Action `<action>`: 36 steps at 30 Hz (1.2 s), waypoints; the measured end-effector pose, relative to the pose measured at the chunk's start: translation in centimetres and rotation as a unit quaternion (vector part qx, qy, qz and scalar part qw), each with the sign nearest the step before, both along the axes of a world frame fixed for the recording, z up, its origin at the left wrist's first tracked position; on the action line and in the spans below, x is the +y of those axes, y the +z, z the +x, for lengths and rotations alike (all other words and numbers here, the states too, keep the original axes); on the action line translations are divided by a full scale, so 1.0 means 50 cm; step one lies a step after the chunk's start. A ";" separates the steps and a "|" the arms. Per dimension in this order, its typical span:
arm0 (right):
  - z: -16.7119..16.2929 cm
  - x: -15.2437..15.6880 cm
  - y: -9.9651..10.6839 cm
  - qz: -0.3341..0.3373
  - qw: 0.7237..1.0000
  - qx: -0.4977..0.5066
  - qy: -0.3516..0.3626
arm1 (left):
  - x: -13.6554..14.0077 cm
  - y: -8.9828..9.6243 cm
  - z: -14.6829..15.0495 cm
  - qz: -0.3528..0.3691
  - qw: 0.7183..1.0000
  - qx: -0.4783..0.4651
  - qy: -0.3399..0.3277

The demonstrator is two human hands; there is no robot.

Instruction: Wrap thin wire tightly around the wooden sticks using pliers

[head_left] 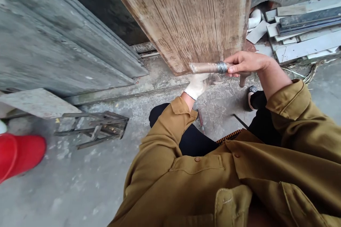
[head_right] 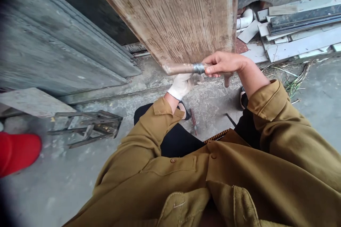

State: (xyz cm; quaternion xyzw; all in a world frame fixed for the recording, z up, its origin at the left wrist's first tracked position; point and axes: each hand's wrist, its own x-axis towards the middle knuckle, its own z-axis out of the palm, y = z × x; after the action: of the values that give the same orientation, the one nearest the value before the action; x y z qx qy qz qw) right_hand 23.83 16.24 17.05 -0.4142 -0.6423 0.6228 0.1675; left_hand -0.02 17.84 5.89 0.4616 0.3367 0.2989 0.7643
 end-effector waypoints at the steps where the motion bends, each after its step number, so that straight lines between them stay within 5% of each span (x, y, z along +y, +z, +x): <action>1: 0.003 -0.002 0.002 0.002 1.000 0.013 -0.005 | -0.005 0.000 0.003 -0.009 1.000 -0.003 -0.004; 4: 0.016 -0.001 0.001 0.024 0.995 0.036 -0.095 | -0.020 0.009 0.014 -0.011 1.000 -0.004 -0.001; 8: 0.030 0.004 -0.017 0.032 0.974 0.011 -0.224 | -0.027 0.019 0.024 0.000 0.996 0.010 0.087; 19: 0.017 -0.004 -0.054 0.056 0.960 0.004 -0.274 | -0.024 0.013 0.022 0.103 0.992 0.061 0.046; 24: 0.011 0.002 -0.095 0.131 0.921 -0.237 -0.281 | -0.020 0.021 0.022 0.201 0.968 0.145 -0.038; 26: 0.006 0.001 -0.113 0.164 0.883 -0.375 -0.229 | -0.015 0.027 0.018 0.270 0.941 0.195 -0.067; 28: 0.002 -0.003 -0.122 0.163 0.866 -0.461 -0.102 | -0.008 0.031 0.011 0.342 0.902 0.245 -0.101; 31: 0.005 -0.013 -0.114 0.029 0.897 -0.416 0.149 | -0.001 0.026 0.001 0.389 0.858 0.295 -0.159; 33: 0.019 -0.020 -0.097 -0.080 0.918 -0.294 0.255 | 0.000 0.017 -0.003 0.371 0.866 0.283 -0.181; 36: 0.050 -0.025 -0.068 -0.100 0.957 -0.110 0.248 | -0.007 0.008 -0.001 0.288 0.921 0.214 -0.151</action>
State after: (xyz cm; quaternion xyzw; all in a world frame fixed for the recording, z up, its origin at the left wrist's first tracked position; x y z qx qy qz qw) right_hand 26.34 14.98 13.64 -0.3224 -0.6737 0.6565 -0.1061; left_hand -0.09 17.49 6.28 0.7600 0.3182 0.1578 0.5443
